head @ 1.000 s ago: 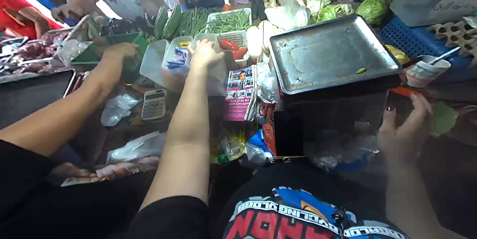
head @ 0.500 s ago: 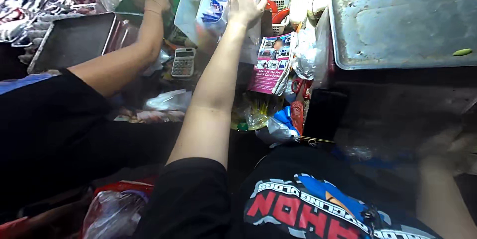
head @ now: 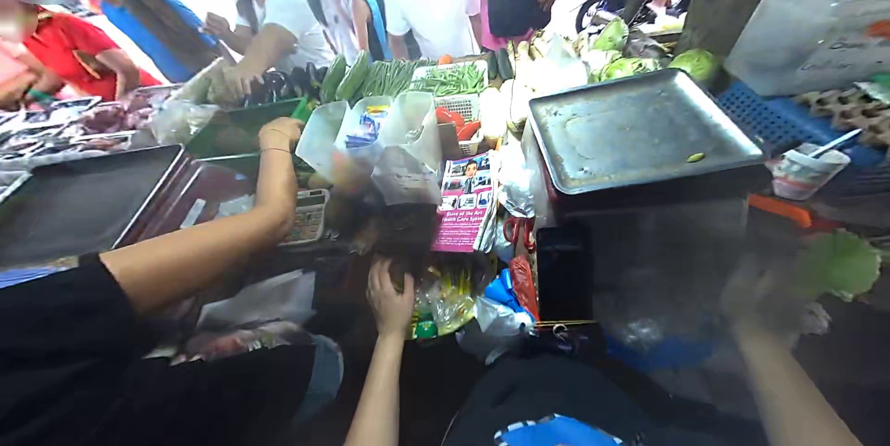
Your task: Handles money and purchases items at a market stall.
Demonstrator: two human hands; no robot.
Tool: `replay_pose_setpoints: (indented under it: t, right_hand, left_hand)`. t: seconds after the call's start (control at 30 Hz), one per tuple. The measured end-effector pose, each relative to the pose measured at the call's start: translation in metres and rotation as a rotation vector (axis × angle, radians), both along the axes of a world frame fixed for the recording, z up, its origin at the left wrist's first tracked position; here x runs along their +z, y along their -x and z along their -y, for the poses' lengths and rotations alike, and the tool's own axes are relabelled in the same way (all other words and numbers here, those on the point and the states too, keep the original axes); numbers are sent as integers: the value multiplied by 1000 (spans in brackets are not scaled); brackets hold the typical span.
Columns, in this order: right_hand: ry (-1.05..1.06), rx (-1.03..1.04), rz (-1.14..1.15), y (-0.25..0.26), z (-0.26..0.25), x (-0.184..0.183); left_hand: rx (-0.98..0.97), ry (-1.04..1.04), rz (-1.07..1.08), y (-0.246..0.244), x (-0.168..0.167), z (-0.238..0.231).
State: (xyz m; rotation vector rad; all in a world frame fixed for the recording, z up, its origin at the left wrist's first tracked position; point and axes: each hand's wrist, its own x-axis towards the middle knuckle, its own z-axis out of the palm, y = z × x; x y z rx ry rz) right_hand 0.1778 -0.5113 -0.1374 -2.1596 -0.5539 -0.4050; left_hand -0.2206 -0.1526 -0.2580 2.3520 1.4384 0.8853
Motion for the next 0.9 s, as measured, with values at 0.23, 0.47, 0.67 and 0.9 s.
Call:
replay_pose_setpoints:
  t: [0.23, 0.47, 0.67, 0.9]
  right_hand:
    - [29, -36, 14, 0, -2, -4]
    - [-3, -36, 17, 0, -3, -5]
    - [-38, -8, 11, -1, 1, -6]
    - [-45, -23, -40, -1, 2, -5]
  left_hand:
    - [46, 91, -103, 18, -41, 13]
    - [65, 108, -135, 17, -42, 13]
    - [74, 124, -188, 15, -34, 16]
    - [90, 113, -179, 13, -36, 18]
